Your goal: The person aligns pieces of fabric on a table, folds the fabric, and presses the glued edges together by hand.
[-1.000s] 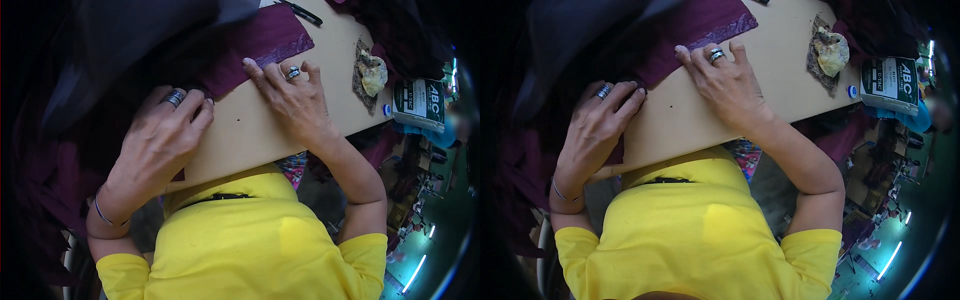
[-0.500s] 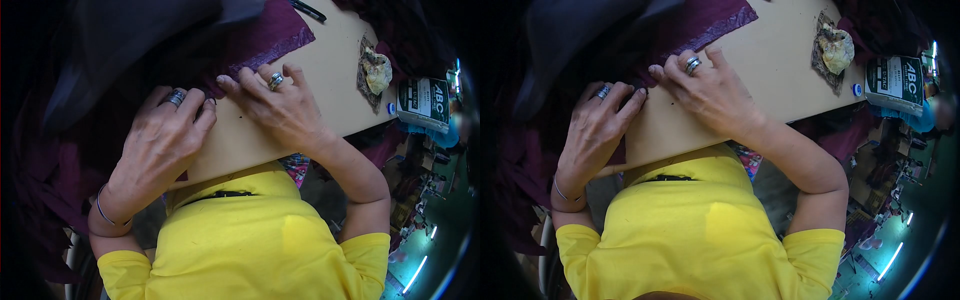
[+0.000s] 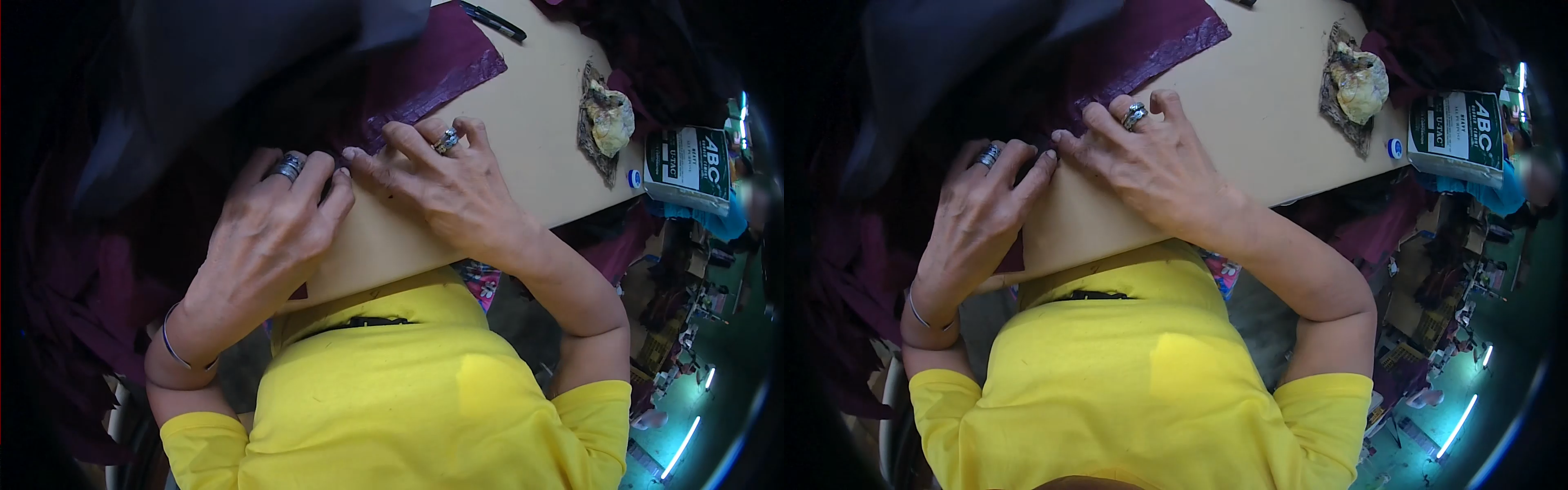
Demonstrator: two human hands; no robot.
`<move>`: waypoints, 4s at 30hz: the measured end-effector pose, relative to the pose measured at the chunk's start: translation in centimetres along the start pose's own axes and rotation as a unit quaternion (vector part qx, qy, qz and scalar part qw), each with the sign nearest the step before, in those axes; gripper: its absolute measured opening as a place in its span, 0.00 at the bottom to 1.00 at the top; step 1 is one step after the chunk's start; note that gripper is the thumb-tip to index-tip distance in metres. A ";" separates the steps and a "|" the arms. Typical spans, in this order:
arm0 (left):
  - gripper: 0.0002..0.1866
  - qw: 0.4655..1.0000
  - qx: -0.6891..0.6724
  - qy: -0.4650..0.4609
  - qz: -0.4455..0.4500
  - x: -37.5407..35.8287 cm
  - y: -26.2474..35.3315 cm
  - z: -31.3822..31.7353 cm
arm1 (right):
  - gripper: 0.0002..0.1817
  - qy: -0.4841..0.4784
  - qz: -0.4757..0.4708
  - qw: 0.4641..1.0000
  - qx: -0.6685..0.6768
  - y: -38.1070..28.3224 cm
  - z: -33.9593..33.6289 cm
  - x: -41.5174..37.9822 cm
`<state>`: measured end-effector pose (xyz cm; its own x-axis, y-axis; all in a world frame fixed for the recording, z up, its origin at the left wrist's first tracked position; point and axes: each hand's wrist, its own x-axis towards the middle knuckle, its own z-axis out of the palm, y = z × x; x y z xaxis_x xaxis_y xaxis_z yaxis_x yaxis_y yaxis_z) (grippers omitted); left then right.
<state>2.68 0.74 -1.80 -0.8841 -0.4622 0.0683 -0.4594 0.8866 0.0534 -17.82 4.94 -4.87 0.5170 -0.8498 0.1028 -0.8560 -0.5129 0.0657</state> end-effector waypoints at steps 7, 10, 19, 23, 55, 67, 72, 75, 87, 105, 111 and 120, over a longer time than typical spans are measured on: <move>0.16 0.998 0.027 0.051 0.020 0.1 -0.2 0.3 | 0.30 -0.022 0.088 0.989 0.120 4.6 -0.4 -0.4; 0.16 0.999 0.025 0.043 0.016 0.0 -0.2 0.4 | 0.26 0.012 0.131 0.988 -0.079 5.1 0.4 -0.8; 0.17 0.999 0.003 0.051 0.017 -0.1 -0.3 0.5 | 0.21 0.073 0.034 0.973 -0.215 6.2 0.3 -1.3; 0.18 0.997 0.011 0.055 0.058 -1.0 -0.5 1.0 | 0.19 0.013 0.077 0.940 -0.332 9.6 -0.4 -0.9; 0.10 0.904 0.360 0.147 -0.179 -8.7 -13.8 -10.0 | 0.22 0.295 0.224 0.929 0.020 20.3 -10.3 2.5; 0.13 0.979 0.036 0.172 -0.102 -1.8 -2.3 -10.5 | 0.42 0.283 0.251 0.844 0.381 8.0 -0.2 -7.5; 0.23 0.986 -0.085 0.137 0.046 5.8 2.1 1.2 | 0.41 0.168 0.119 0.974 0.091 6.0 1.5 -3.7; 0.26 0.984 -0.110 0.129 -0.055 6.4 0.2 3.9 | 0.39 0.151 0.106 0.983 0.026 7.1 2.0 -2.9; 0.33 0.931 0.218 0.237 -0.170 1.1 -7.8 2.4 | 0.28 0.282 0.064 0.955 0.071 12.0 -4.8 3.6; 0.31 0.982 0.181 0.037 -0.031 3.0 -0.5 2.7 | 0.16 0.465 0.456 0.724 0.229 7.5 2.2 -21.8; 0.28 0.989 0.146 0.023 -0.024 3.0 -0.8 2.4 | 0.34 0.005 0.472 0.881 0.034 7.1 12.5 -27.5; 0.26 0.991 0.125 0.041 -0.024 3.2 -0.9 2.4 | 0.52 -0.187 0.513 0.838 0.007 9.0 19.0 -29.2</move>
<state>0.08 -1.46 -4.03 -0.8553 -0.4950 0.1527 -0.5170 0.8348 -0.1895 -40.73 22.84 -26.11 -0.5250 -0.8219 -0.2209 -0.8510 0.5111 0.1207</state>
